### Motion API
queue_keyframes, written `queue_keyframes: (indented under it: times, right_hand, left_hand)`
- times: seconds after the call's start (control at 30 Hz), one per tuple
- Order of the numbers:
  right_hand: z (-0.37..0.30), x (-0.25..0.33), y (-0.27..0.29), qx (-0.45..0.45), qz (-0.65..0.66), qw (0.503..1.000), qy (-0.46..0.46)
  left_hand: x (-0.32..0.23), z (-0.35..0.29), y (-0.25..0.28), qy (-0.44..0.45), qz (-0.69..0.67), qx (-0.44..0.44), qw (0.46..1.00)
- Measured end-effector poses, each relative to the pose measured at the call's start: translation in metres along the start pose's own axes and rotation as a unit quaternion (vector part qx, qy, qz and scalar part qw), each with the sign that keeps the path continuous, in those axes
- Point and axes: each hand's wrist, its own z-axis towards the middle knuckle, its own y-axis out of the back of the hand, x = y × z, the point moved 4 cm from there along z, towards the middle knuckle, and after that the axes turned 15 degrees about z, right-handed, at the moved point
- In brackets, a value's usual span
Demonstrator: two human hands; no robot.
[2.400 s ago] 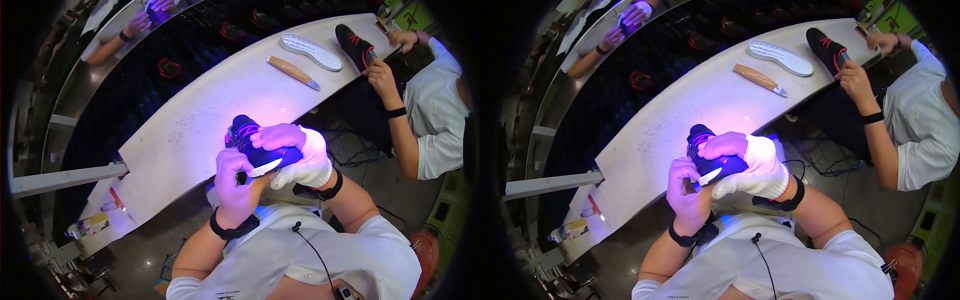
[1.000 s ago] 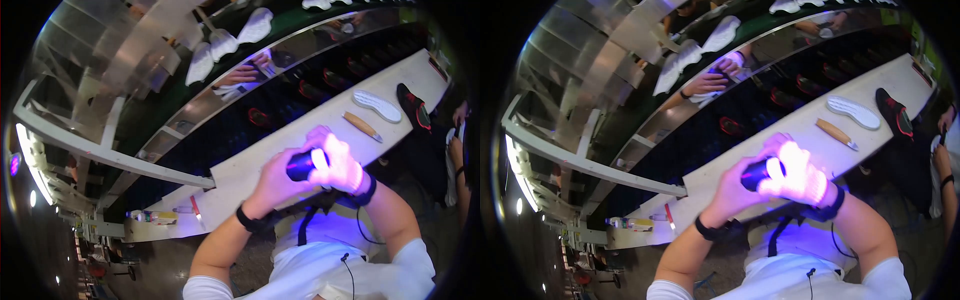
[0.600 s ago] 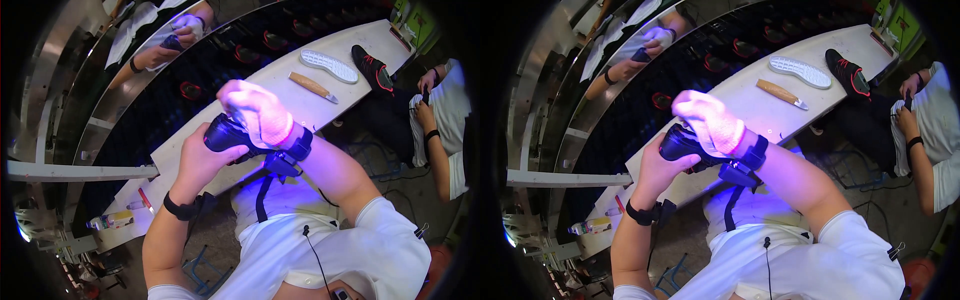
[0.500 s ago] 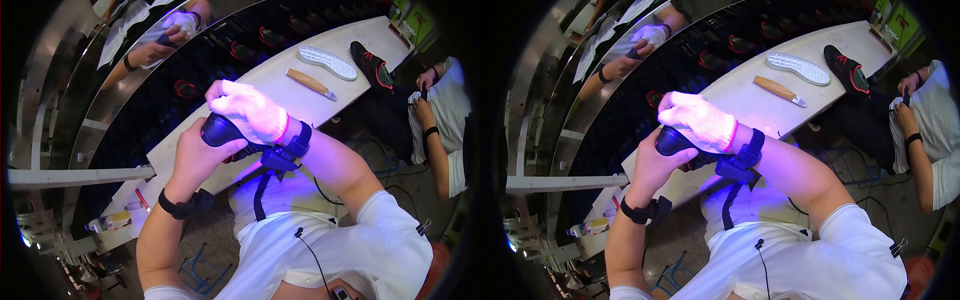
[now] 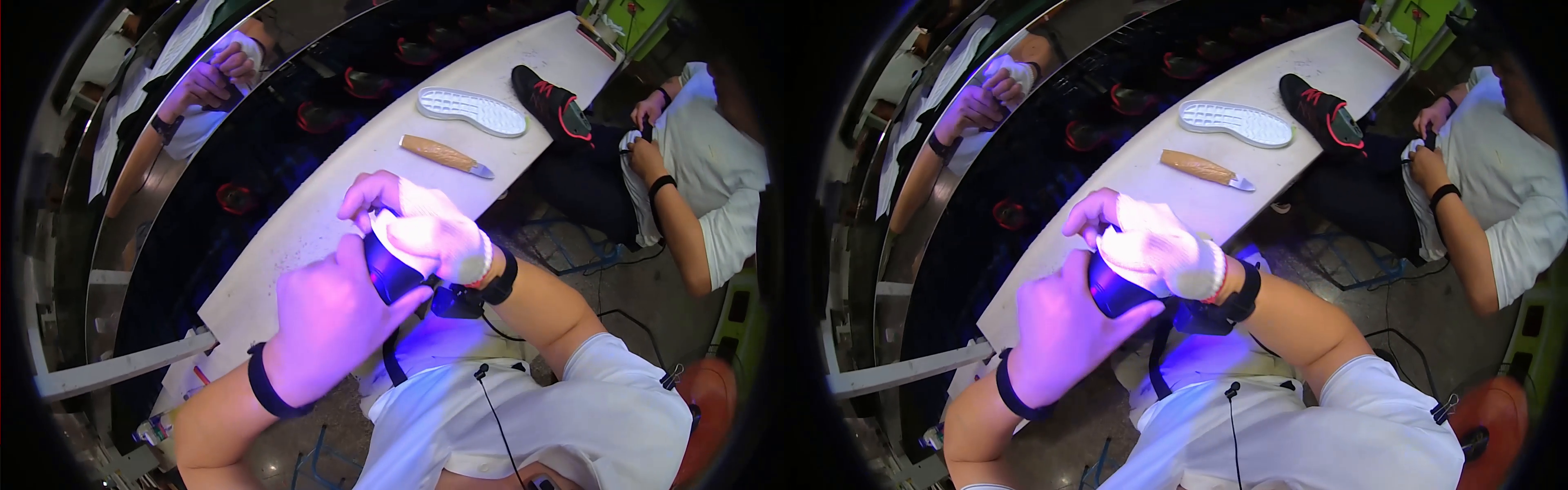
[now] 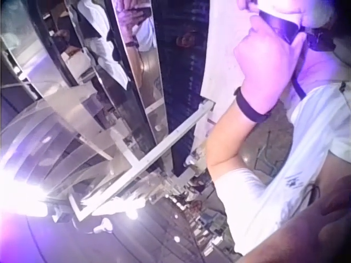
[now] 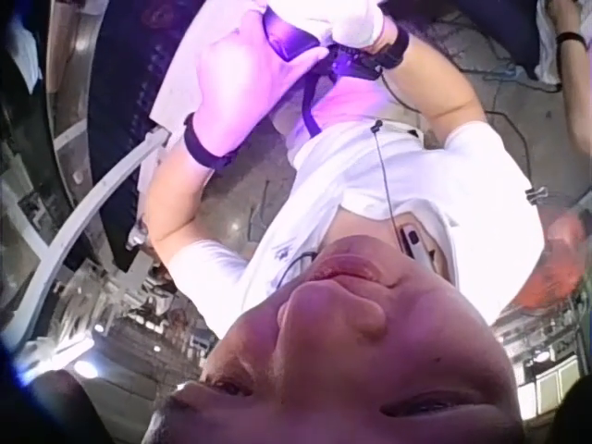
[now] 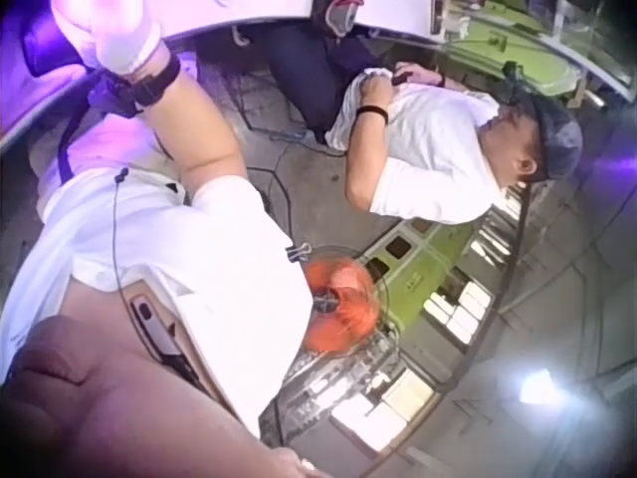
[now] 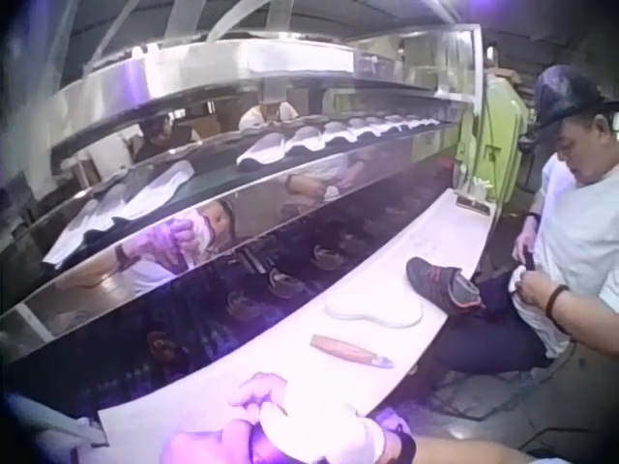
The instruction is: The recorder is assembling shoe components, specifically attaching and aligning the upper to the sole on a production line.
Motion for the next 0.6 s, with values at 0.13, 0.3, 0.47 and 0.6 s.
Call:
queue_keyframes:
  times: [0.13, 0.3, 0.47, 0.6]
  right_hand:
    - [-0.022, 0.000, -0.007, 0.017, -0.006, 0.999, -0.037]
    - [-0.067, 0.011, -0.027, 0.145, -0.306, 0.928, 0.155]
    - [-0.094, -0.029, -0.033, 0.068, -0.421, 0.883, 0.198]
    - [-0.086, -0.060, -0.053, 0.052, -0.477, 0.864, 0.150]
  left_hand:
    - [-0.012, -0.015, -0.010, -0.048, 0.020, -0.023, 0.998]
    - [-0.008, -0.044, 0.003, -0.208, 0.016, -0.053, 0.977]
    - [0.043, -0.092, -0.002, -0.058, -0.307, 0.013, 0.950]
    - [0.020, -0.137, -0.057, 0.206, -0.537, -0.043, 0.817]
